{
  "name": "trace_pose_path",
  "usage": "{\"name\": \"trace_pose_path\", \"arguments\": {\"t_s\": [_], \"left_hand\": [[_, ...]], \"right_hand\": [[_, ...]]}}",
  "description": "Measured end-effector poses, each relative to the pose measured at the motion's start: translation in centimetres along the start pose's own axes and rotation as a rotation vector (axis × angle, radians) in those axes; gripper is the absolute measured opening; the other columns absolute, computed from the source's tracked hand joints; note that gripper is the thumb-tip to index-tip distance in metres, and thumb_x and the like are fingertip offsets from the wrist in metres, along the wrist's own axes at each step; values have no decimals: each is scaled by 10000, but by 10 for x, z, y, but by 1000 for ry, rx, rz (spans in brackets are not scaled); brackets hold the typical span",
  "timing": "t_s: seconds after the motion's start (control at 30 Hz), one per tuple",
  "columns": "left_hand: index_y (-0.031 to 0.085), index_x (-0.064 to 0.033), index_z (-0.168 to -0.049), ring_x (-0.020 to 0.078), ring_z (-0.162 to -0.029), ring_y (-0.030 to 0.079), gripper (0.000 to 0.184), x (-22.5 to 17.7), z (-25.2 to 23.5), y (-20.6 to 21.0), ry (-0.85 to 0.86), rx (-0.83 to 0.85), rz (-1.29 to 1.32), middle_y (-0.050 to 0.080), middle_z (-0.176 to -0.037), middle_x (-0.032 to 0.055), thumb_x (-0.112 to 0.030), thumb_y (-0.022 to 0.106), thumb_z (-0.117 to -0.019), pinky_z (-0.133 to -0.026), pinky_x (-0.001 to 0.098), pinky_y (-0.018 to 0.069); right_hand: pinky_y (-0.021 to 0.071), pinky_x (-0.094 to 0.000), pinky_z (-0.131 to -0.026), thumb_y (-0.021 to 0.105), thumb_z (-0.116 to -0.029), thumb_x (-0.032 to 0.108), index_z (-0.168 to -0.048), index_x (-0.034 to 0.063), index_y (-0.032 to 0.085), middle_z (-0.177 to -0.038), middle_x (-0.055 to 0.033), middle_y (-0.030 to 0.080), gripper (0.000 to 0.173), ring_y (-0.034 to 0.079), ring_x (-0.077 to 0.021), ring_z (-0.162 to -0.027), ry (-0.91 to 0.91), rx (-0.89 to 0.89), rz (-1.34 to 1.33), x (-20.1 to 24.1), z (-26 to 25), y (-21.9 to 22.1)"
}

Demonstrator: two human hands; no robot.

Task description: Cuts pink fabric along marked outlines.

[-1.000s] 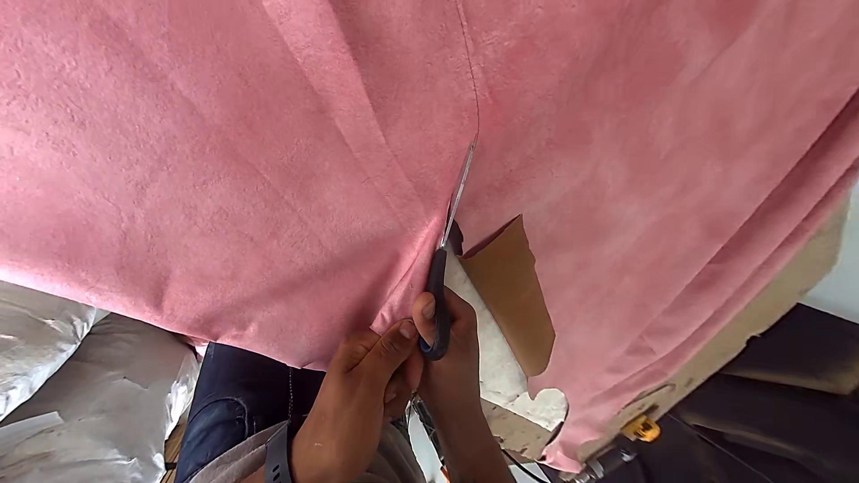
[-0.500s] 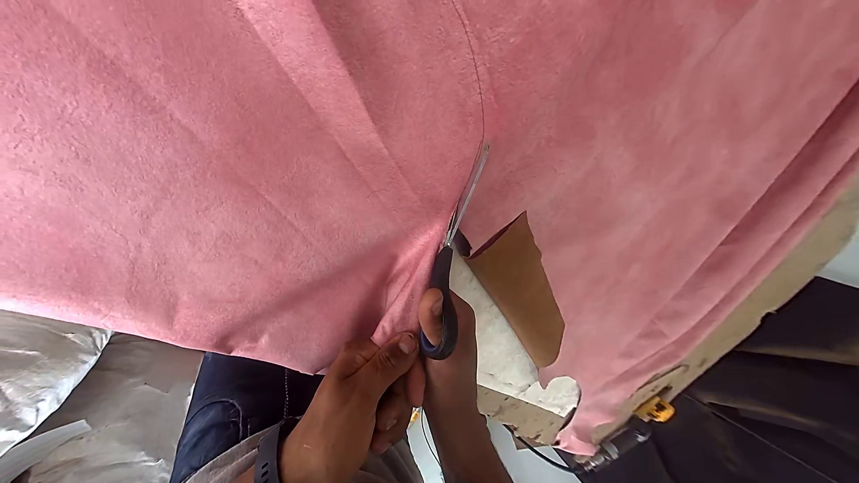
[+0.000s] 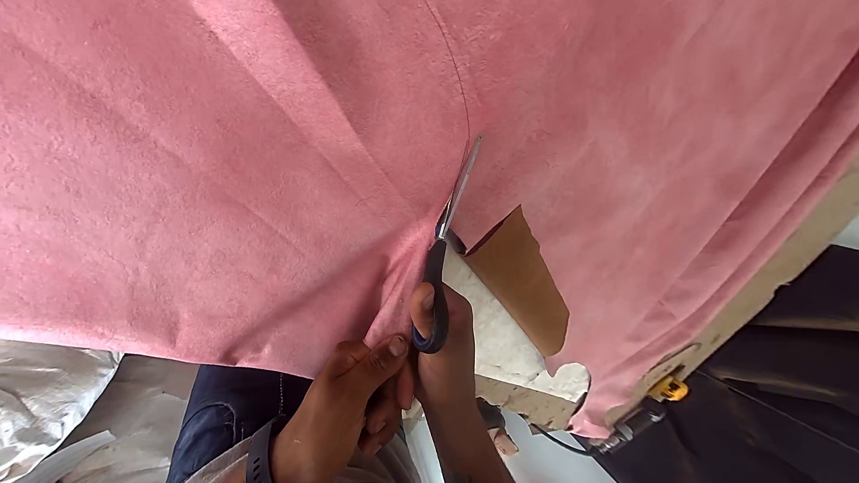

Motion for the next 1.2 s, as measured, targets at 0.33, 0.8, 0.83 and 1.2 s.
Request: {"name": "trace_pose_path", "arguments": {"t_s": [0.33, 0.8, 0.83, 1.2], "left_hand": [[637, -37, -856, 81, -420, 447, 474, 1, -5, -2, 7, 5, 0, 485, -573, 6, -390, 443, -1107, -388, 232, 414], [650, -39, -846, 87, -434, 462, 466, 8, -9, 1, 62, 5, -9, 501, -576, 13, -383, 465, -1101, -404, 235, 417], [652, -37, -845, 88, -433, 463, 469, 9, -8, 1, 65, 2, -9, 501, -573, 15, -382, 465, -1101, -404, 237, 418], [655, -42, -848, 93, -436, 469, 468, 12, -9, -1, 108, -2, -50, 505, -568, 10, -378, 455, -1104, -411, 248, 429]], "right_hand": [[518, -261, -551, 765, -862, 562, -915, 116, 733, -708, -52, 624, 450, 598, -117, -604, 43, 30, 38, 10, -17, -9], [552, -253, -631, 761, -860, 568, -899, 140, 723, -735, -21, 630, 432, 621, -91, -662, 30, 101, 76, 32, -36, -17], [549, -251, -625, 768, -869, 536, -897, 130, 726, -728, -27, 626, 409, 614, -93, -651, 27, 102, 73, 33, -36, -17], [545, -241, -592, 720, -913, 530, -896, 98, 709, -716, -41, 611, 432, 603, -102, -614, -1, 239, 82, 50, -51, -20]]}}
Point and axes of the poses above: each hand's wrist, its own z-axis away from the middle knuckle, its own y-axis out of the palm, x = y × z, the point moved 9 cm from there along -z, towards the middle knuckle
